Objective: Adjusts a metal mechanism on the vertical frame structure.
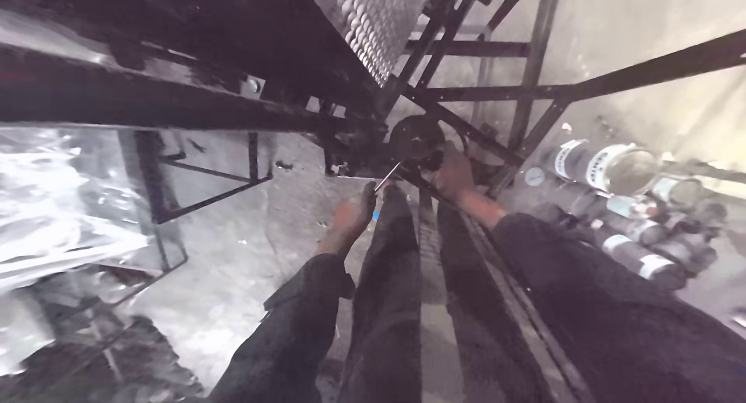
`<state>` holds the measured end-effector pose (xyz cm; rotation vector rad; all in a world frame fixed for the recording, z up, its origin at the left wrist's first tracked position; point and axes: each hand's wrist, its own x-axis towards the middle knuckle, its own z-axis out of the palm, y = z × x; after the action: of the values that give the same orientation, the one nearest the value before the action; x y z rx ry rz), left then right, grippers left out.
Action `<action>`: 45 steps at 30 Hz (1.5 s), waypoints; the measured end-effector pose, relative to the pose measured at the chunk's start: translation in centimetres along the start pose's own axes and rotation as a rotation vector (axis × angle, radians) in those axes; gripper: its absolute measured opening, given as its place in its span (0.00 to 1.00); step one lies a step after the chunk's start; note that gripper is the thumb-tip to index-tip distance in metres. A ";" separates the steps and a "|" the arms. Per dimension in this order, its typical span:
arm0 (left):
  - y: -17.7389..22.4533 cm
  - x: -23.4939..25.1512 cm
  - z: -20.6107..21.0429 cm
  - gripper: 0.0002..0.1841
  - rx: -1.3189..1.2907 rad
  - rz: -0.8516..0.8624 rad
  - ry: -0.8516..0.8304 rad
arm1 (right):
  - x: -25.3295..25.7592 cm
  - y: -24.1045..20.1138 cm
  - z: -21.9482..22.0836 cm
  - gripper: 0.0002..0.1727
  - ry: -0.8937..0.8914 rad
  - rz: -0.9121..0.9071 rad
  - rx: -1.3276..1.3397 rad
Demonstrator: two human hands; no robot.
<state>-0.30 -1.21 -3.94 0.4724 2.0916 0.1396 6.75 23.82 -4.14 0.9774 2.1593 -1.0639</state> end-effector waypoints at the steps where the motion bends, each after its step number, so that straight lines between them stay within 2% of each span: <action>1: 0.3 0.0 0.1 0.21 0.018 -0.024 0.003 | -0.2 0.1 0.0 0.39 0.010 -0.004 0.017; 10: 0.9 0.4 0.2 0.18 0.087 -0.124 -0.023 | -0.2 1.4 0.6 0.40 -0.010 -0.036 0.127; 13: 1.7 0.1 0.4 0.19 0.085 -0.152 -0.034 | 0.5 1.0 0.2 0.41 -0.038 -0.005 0.131; 15: 2.5 -0.3 0.5 0.19 0.074 -0.174 -0.040 | -0.8 0.5 -0.8 0.39 -0.044 -0.028 0.188; 17: 2.9 -0.3 0.7 0.18 0.046 -0.164 -0.038 | -1.7 0.1 -1.6 0.38 -0.041 -0.053 0.211; 21: 2.6 -0.6 1.0 0.18 0.018 -0.126 -0.008 | 0.5 1.1 -0.1 0.38 0.000 -0.076 0.217; 26: 2.4 -0.8 2.1 0.18 -0.018 -0.081 0.060 | 0.7 1.5 -0.5 0.37 -0.032 -0.087 0.250; 30: 2.8 -1.3 1.2 0.18 -0.192 -0.152 0.028 | 0.9 2.0 0.0 0.36 -0.039 -0.094 0.259; 33: 2.9 -1.8 1.2 0.18 -0.140 -0.145 0.014 | 1.0 1.8 0.0 0.37 -0.041 -0.070 0.238; 36: 4.2 -2.8 1.6 0.19 -0.073 -0.182 0.021 | 1.1 1.6 -0.1 0.39 -0.042 -0.081 0.184; 39: 6.6 -4.0 0.8 0.20 -0.148 -0.235 -0.032 | 0.8 1.5 -0.3 0.40 -0.038 -0.083 0.152; 45: 7.4 -3.9 1.8 0.21 -0.214 -0.303 -0.054 | 0.6 1.8 -0.2 0.38 -0.018 -0.093 0.179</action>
<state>5.15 3.93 0.27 0.0280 2.0410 0.1686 7.81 24.95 -5.20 0.9489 2.1413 -1.3238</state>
